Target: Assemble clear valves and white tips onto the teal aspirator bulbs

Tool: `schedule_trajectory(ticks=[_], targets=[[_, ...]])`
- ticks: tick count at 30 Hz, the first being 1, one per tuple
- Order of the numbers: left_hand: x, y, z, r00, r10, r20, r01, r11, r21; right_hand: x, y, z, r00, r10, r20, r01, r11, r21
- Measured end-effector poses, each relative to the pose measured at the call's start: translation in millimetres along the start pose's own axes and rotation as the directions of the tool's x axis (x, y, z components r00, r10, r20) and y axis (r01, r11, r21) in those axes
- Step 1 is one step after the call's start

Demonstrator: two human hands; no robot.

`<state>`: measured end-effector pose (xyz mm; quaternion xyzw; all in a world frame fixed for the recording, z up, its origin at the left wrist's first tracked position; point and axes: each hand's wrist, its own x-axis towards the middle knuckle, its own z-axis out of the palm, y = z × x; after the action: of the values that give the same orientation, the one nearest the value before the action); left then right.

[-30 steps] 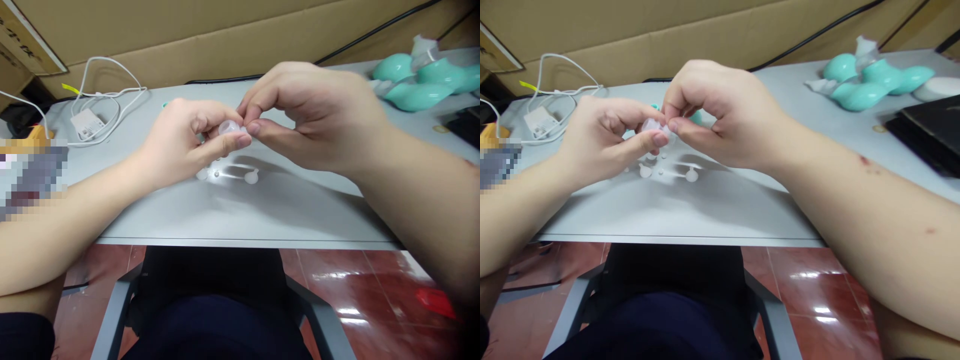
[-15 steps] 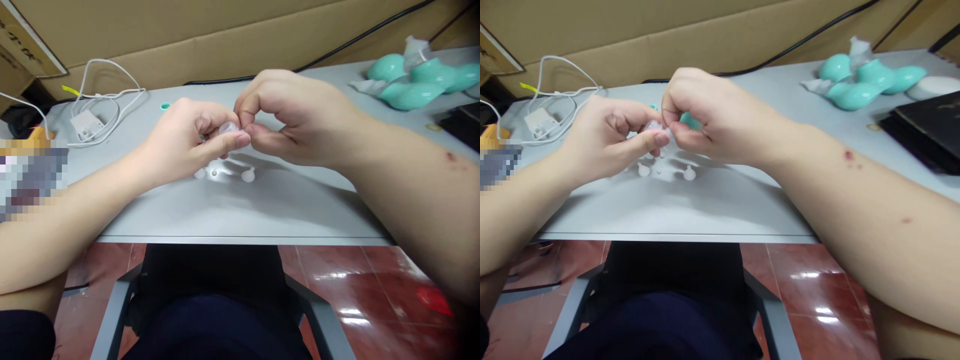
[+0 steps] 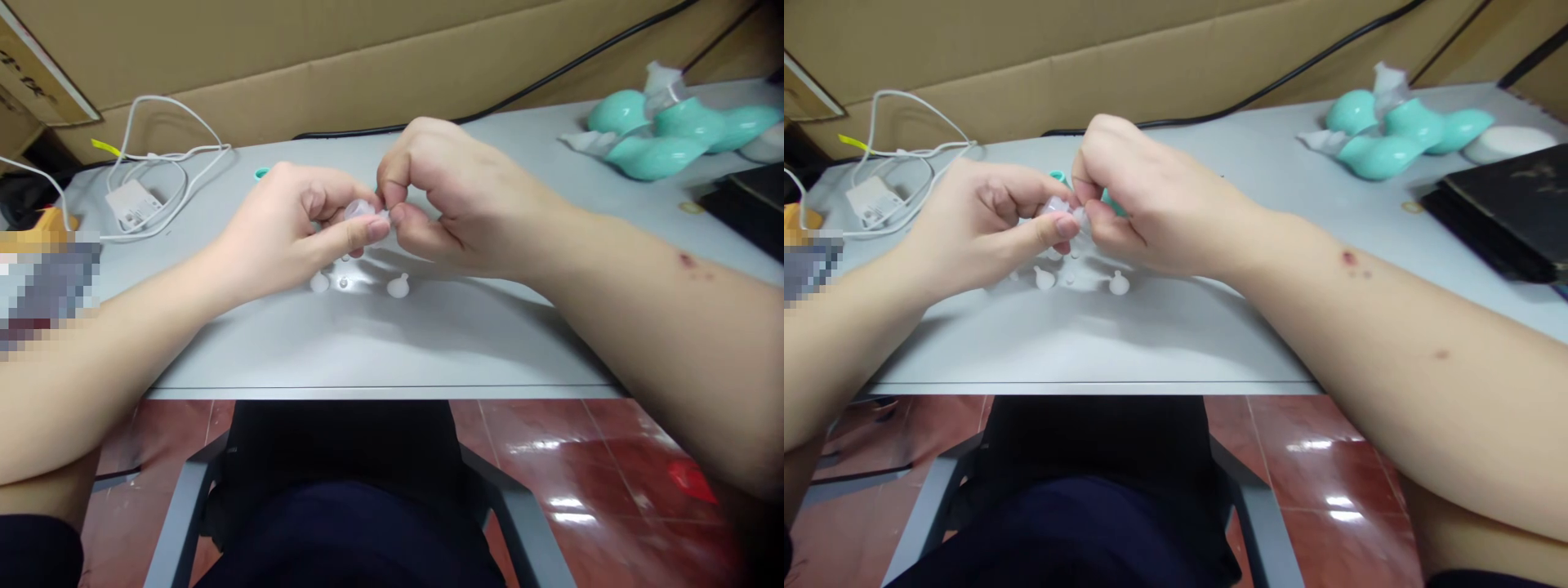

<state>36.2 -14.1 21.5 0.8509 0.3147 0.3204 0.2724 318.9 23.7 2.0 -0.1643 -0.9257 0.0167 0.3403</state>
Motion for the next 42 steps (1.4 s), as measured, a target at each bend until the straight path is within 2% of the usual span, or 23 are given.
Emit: schedule_trajectory(ticks=[3,11,15,20,26,30,34,35,37,39,42], targets=[[-0.2,-1.3,-0.5,0.999,-0.020,-0.035,0.019,0.999,-0.029,-1.3,1.2,0.4,0.999,-0.007,-0.033,0.007,1.000,0.016],[0.9,4.1,-0.1,0.998,-0.040,-0.045,0.032,0.986,-0.163,-2.6,-8.9,1.7,0.984,0.100,-0.146,-0.075,0.983,0.167],[-0.4,6.3,1.5,0.997,-0.056,-0.050,0.045,0.978,-0.205,-2.2,-8.8,0.2,0.978,0.142,-0.156,-0.108,0.972,0.206],[1.1,5.5,0.9,0.996,-0.070,-0.047,0.061,0.982,-0.179,-3.1,-13.0,1.4,0.960,0.249,-0.124,-0.223,0.955,0.195],[2.4,6.9,0.0,0.997,-0.070,-0.041,0.062,0.983,-0.175,-0.7,-7.6,7.5,0.990,0.096,-0.100,-0.090,0.994,0.057],[2.4,5.9,1.1,0.997,-0.068,-0.041,0.060,0.985,-0.164,-1.1,-6.0,9.0,0.993,0.078,-0.086,-0.077,0.997,0.010],[6.9,-4.3,2.5,0.998,-0.061,-0.008,0.059,0.985,-0.160,-2.2,-6.4,10.9,0.990,0.028,-0.138,-0.034,0.999,-0.039],[7.8,-6.1,2.7,0.999,-0.033,-0.007,0.031,0.981,-0.191,-2.4,-6.7,11.7,0.988,0.018,-0.156,-0.024,0.999,-0.037],[8.2,-6.7,2.3,0.998,-0.064,-0.022,0.059,0.982,-0.180,-2.4,-7.5,13.2,0.983,0.034,-0.178,-0.037,0.999,-0.012],[7.1,-4.2,0.9,0.996,-0.085,-0.032,0.080,0.986,-0.147,-2.3,-7.9,13.4,0.981,0.072,-0.181,-0.061,0.996,0.064],[5.4,-2.6,-1.0,0.995,-0.093,-0.036,0.087,0.987,-0.132,-2.0,-5.9,10.7,0.983,0.057,-0.176,-0.029,0.987,0.158]])
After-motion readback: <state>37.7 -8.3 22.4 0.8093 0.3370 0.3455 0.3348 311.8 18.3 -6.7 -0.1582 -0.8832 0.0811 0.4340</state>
